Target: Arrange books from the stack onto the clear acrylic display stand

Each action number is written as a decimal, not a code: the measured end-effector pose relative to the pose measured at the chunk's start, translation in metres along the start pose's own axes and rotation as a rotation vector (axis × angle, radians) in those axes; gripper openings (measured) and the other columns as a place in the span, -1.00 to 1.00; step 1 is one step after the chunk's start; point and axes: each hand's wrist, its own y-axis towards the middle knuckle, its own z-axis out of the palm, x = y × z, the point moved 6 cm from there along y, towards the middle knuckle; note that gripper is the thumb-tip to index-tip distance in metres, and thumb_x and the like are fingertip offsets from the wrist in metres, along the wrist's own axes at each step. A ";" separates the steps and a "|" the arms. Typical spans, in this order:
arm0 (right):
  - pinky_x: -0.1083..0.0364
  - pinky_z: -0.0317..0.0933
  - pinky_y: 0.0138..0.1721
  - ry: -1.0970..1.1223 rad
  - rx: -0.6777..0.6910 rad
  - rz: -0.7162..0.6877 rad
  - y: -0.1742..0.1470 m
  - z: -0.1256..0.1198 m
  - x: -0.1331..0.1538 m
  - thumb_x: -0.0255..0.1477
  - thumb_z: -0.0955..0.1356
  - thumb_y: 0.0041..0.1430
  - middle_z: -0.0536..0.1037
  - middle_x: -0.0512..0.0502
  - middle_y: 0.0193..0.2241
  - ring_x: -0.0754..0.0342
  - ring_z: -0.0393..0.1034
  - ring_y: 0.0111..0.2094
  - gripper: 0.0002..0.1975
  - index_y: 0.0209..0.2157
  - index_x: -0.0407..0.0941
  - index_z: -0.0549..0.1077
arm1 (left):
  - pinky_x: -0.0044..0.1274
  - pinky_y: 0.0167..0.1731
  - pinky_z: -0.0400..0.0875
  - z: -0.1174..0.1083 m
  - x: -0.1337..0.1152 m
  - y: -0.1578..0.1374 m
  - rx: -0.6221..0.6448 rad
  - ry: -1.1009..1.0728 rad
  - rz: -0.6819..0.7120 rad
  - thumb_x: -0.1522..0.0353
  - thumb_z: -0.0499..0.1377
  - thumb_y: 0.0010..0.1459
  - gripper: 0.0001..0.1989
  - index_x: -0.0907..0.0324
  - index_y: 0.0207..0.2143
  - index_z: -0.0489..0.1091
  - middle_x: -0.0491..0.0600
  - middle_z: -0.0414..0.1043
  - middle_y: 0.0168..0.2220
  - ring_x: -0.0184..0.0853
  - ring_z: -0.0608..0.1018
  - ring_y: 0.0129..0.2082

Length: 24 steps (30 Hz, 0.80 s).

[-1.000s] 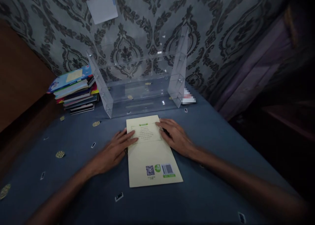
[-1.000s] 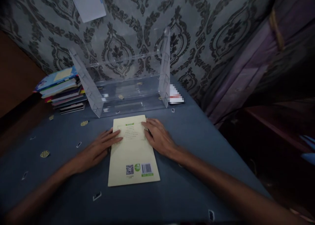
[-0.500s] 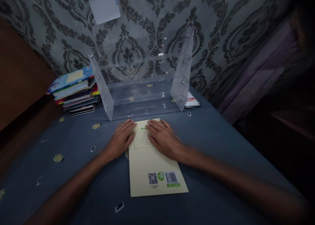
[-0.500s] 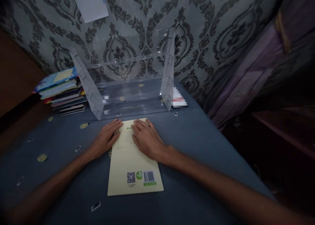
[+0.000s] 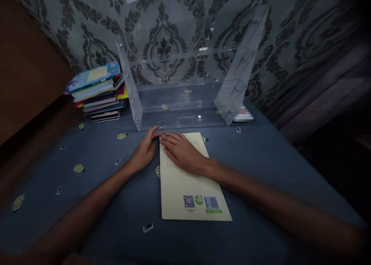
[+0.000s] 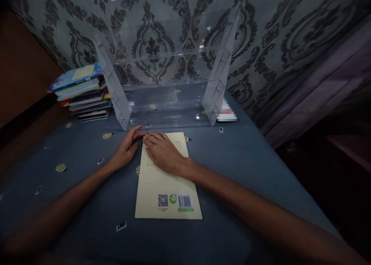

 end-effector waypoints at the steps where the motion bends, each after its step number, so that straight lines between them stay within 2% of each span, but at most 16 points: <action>1: -0.27 0.18 0.25 0.007 0.002 -0.006 -0.001 0.000 0.000 -0.47 0.16 0.43 0.49 -0.28 0.17 -0.18 0.27 0.27 -0.60 0.17 -0.17 0.44 | -0.16 0.33 0.15 0.000 -0.001 0.000 0.006 0.022 0.002 0.53 -0.01 0.20 -0.38 0.15 0.32 0.07 0.11 0.42 0.19 -0.19 0.42 0.24; 6: -0.27 0.18 0.24 0.037 0.018 -0.061 -0.008 0.001 0.002 -0.51 0.16 0.43 0.49 -0.22 0.18 -0.16 0.24 0.28 -0.59 0.17 -0.10 0.46 | -0.18 0.28 0.26 -0.003 -0.008 0.000 0.054 0.149 0.021 0.49 -0.01 0.26 -0.44 0.16 0.31 0.09 0.12 0.45 0.17 -0.17 0.46 0.22; 11: -0.26 0.17 0.26 0.038 0.038 -0.056 -0.010 0.003 0.000 -0.47 0.18 0.43 0.47 -0.19 0.21 -0.13 0.26 0.29 -0.60 0.19 -0.07 0.44 | -0.20 0.23 0.34 -0.004 -0.015 -0.001 0.069 0.246 0.026 0.44 -0.01 0.31 -0.53 0.16 0.27 0.16 0.12 0.46 0.18 -0.17 0.47 0.21; 18: -0.24 0.11 0.33 0.007 0.025 0.116 -0.020 -0.003 -0.014 -0.43 0.22 0.40 0.45 -0.27 0.23 -0.14 0.26 0.30 -0.60 0.19 -0.16 0.43 | -0.21 0.23 0.35 -0.001 -0.019 -0.003 0.058 0.370 0.080 0.32 0.00 0.36 -0.61 0.18 0.20 0.27 0.13 0.43 0.20 -0.14 0.46 0.22; 24: -0.30 0.14 0.31 -0.010 -0.092 0.232 -0.055 -0.020 -0.048 -0.43 0.19 0.40 0.47 -0.25 0.20 -0.16 0.30 0.28 -0.60 0.16 -0.12 0.45 | -0.22 0.18 0.39 -0.001 -0.021 -0.003 0.040 0.406 0.083 0.30 0.00 0.38 -0.62 0.18 0.19 0.30 0.12 0.46 0.17 -0.15 0.49 0.18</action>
